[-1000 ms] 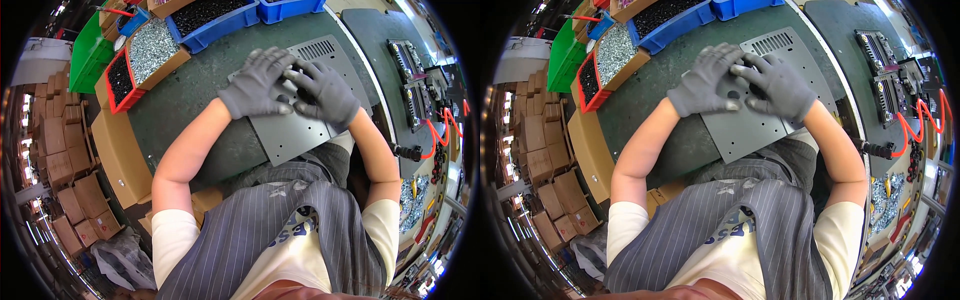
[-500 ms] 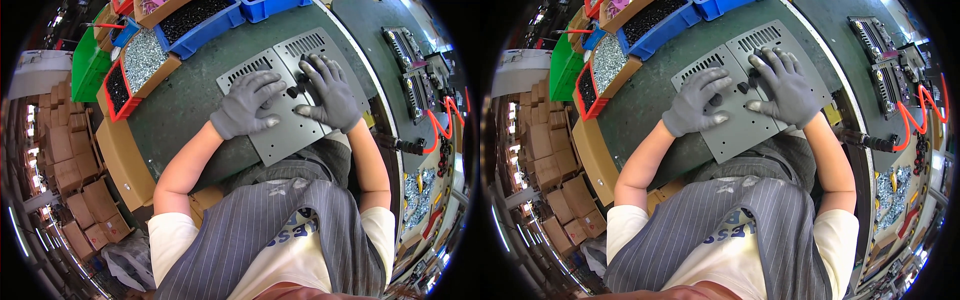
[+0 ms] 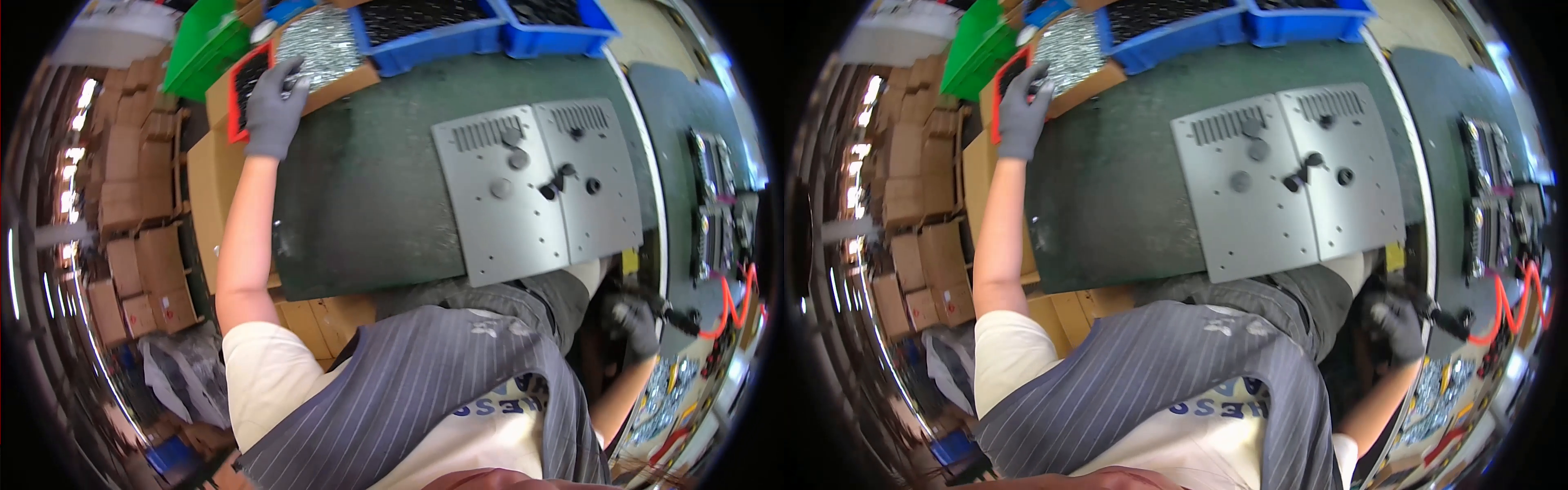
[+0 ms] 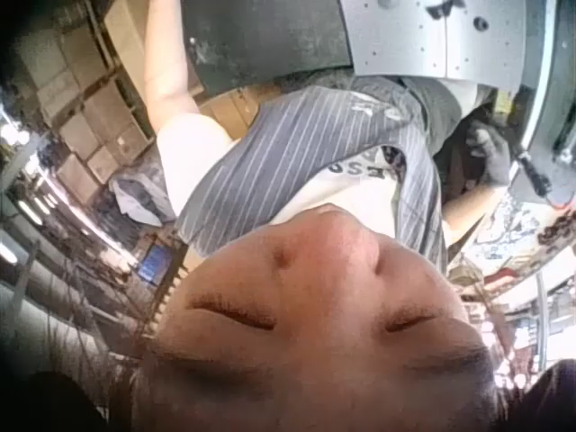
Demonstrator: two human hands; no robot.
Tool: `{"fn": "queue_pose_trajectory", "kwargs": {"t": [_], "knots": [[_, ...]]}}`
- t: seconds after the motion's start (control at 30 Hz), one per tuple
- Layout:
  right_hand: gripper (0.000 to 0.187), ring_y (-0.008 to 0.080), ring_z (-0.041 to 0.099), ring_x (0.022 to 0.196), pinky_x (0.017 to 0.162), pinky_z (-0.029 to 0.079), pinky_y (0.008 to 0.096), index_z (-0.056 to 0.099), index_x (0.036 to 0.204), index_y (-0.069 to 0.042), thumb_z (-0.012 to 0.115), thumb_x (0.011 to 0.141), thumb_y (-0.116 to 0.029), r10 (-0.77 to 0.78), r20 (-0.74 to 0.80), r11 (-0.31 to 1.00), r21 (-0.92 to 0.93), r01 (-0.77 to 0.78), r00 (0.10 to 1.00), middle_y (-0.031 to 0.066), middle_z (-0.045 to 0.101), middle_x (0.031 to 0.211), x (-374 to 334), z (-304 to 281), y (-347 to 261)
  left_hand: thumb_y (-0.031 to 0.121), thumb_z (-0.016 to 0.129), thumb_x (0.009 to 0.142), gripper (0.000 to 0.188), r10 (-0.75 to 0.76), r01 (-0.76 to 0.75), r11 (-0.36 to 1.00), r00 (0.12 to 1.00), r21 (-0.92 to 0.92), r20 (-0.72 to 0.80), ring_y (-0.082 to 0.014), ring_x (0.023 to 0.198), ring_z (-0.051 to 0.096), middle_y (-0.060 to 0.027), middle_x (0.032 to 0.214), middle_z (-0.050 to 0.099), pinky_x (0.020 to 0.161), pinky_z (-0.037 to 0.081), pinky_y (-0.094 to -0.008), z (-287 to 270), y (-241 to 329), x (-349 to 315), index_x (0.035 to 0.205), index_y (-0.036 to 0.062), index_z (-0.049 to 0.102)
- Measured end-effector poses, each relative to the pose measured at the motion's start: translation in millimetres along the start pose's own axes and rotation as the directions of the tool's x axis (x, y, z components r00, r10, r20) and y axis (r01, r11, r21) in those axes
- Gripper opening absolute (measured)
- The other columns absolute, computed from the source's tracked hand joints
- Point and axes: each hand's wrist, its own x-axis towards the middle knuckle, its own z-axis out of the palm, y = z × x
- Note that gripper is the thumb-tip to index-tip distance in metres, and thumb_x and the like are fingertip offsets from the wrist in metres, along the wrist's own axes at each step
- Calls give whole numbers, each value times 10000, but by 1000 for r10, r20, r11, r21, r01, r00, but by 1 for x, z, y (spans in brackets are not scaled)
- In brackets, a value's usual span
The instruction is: Assembling a metal chassis by installing rubber feet and fasteners using an electric screwdriver.
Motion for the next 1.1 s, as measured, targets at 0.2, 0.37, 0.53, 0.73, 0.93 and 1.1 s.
{"fn": "queue_pose_trajectory", "kwargs": {"t": [0.2,0.37,0.53,0.73,0.93,1.1], "knots": [[310,109,538,622,533,422,229,606,1003,9,637,820,-238,29,-513,995,-66,-73,858,13,590,739,-9,-28,57,421,547,820,405,-207,165,970,946,178,251,-267,989,591,-103,1133,599,860,448,-374,7,-29,56,1157,201,593],[300,109,554,776,688,432,213,584,1063,52,613,843,-149,-134,-585,991,-75,112,800,36,613,879,-2,-22,50,542,473,836,512,-314,154,917,849,369,425,-307,1158,488,-153,1247,516,972,385,-393,30,-26,88,1237,227,528],[358,133,547,960,823,443,248,541,1151,75,613,834,-76,-404,-674,911,-359,204,619,102,603,1053,10,-30,97,606,437,836,644,-328,133,930,718,342,614,-337,1257,381,-193,1358,390,1033,323,-420,31,-36,84,1322,183,434],[394,199,555,983,873,459,291,469,1210,80,562,837,-2,-288,-670,871,113,478,684,138,553,1133,26,-41,118,253,451,813,399,-310,104,908,819,406,483,-334,1053,553,-179,1116,590,932,421,-390,48,-35,91,1170,126,575],[387,206,552,1005,897,455,310,472,1206,70,542,829,24,-313,-589,846,184,500,745,136,550,1136,26,-45,120,75,464,840,285,-610,759,98,556,-644,564,-198,681,577,-78,701,503,513,503,-278,46,-57,99,1103,24,560],[511,232,537,1071,936,427,324,429,1267,63,623,797,8,-374,-536,800,226,556,757,150,529,1203,30,-53,132,291,551,824,202,-561,626,-339,465,-702,685,-97,378,351,26,555,438,329,281,-195,46,-85,109,709,141,480]]}}
